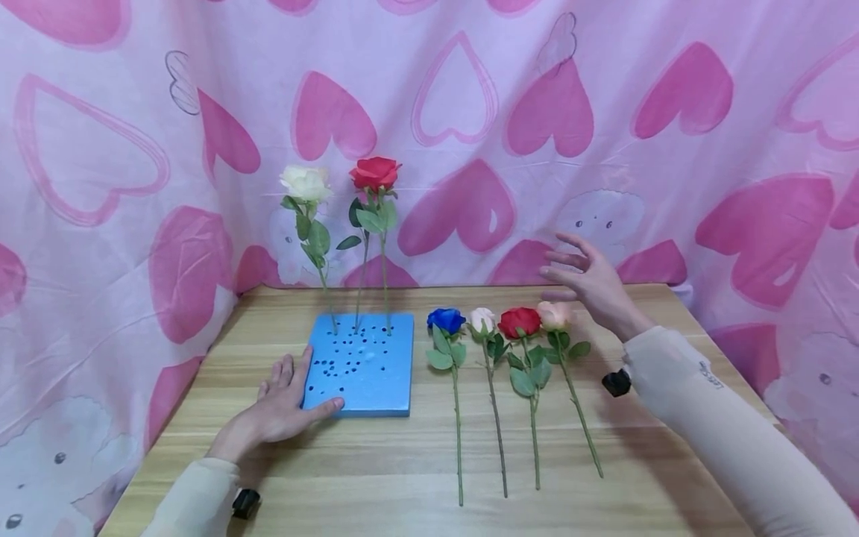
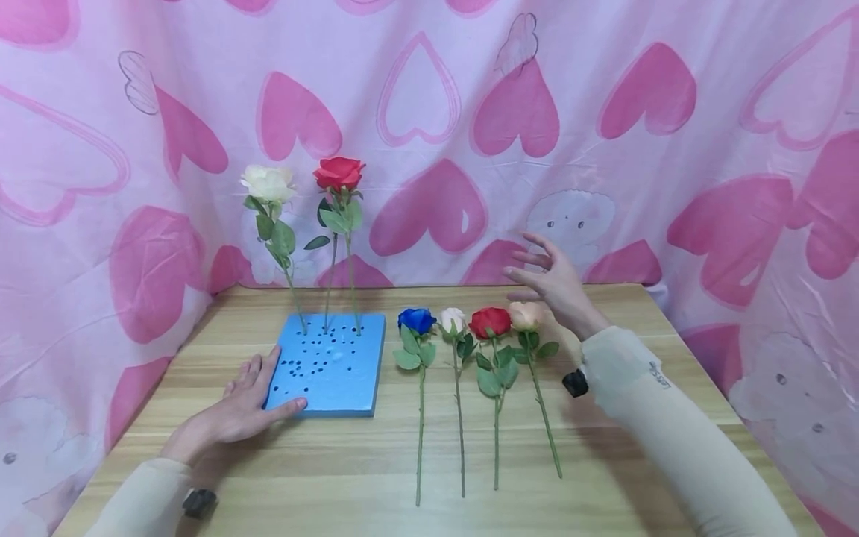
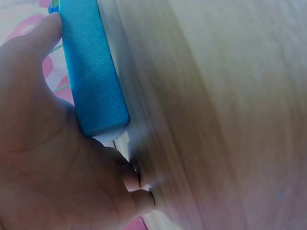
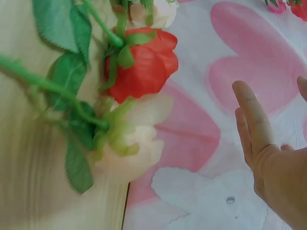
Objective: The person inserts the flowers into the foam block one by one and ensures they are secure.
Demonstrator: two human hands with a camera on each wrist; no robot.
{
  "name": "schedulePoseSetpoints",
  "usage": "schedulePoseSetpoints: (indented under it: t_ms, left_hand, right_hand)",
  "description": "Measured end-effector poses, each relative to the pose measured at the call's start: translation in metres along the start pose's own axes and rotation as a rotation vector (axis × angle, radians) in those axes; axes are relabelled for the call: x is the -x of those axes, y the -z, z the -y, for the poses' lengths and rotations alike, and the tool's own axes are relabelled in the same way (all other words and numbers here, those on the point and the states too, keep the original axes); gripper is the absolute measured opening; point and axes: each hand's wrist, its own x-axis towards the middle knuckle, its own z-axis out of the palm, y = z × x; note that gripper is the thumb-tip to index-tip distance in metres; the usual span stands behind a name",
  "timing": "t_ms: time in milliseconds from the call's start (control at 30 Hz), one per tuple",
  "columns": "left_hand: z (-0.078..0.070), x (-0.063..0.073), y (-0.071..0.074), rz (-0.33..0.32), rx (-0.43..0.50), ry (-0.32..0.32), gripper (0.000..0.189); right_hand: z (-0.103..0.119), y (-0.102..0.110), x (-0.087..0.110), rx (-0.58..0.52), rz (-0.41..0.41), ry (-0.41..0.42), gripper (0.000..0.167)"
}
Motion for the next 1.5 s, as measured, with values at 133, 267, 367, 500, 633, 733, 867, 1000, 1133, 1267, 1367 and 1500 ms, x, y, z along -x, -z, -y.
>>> schedulePoseSetpoints:
  t_ms: [133, 267, 367, 500, 633, 733, 867, 1000, 1133, 1267, 1367, 1500]
  left_hand:
    - [0.000, 0.002, -0.003, 0.016, 0.006, 0.005, 0.129]
    - [0.001, 0.002, -0.005, 0.018, 0.014, 0.004, 0.128]
    - [0.001, 0.000, -0.006, 0.015, 0.018, 0.003, 0.128]
    - [0.002, 0.000, -0.007, 0.017, 0.015, 0.002, 0.128]
    - [0.003, 0.000, -0.006, 0.017, 0.009, -0.001, 0.128]
    - [0.005, 0.001, -0.002, 0.008, 0.001, 0.001, 0.129]
    - [0.006, 0.002, 0.004, -0.007, -0.011, -0.005, 0.128]
    - [0.002, 0.002, 0.006, -0.015, -0.011, -0.019, 0.127]
    - [0.000, 0.002, 0.006, -0.014, -0.003, -0.021, 0.127]
    - [0.000, 0.001, 0.006, -0.016, 0.002, -0.019, 0.127]
    - [0.000, 0.000, 0.006, -0.015, 0.003, -0.017, 0.128]
    - [0.001, 0.000, 0.003, -0.011, 0.002, -0.011, 0.128]
  right_hand:
    - [-0.005, 0.010, 0.010, -0.025, -0.012, -0.015, 0.100]
    - [-0.013, 0.019, 0.019, -0.005, -0.025, -0.027, 0.102]
    - [-0.019, 0.026, 0.026, -0.028, -0.024, -0.035, 0.102]
    - [-0.025, 0.032, 0.035, -0.059, 0.005, -0.030, 0.100]
    - [-0.029, 0.033, 0.044, -0.040, 0.019, -0.019, 0.096]
    - [-0.032, 0.031, 0.049, -0.009, 0.020, -0.022, 0.094]
    - [-0.038, 0.030, 0.057, 0.015, 0.023, -0.030, 0.090]
    - [-0.043, 0.033, 0.066, 0.024, 0.027, -0.062, 0.089]
    - [-0.048, 0.035, 0.073, 0.048, 0.030, -0.093, 0.091]
    - [-0.053, 0.037, 0.079, 0.066, 0.038, -0.118, 0.095]
    - [-0.058, 0.038, 0.084, 0.076, 0.049, -0.143, 0.097]
    - [-0.064, 0.039, 0.092, 0.119, 0.057, -0.166, 0.095]
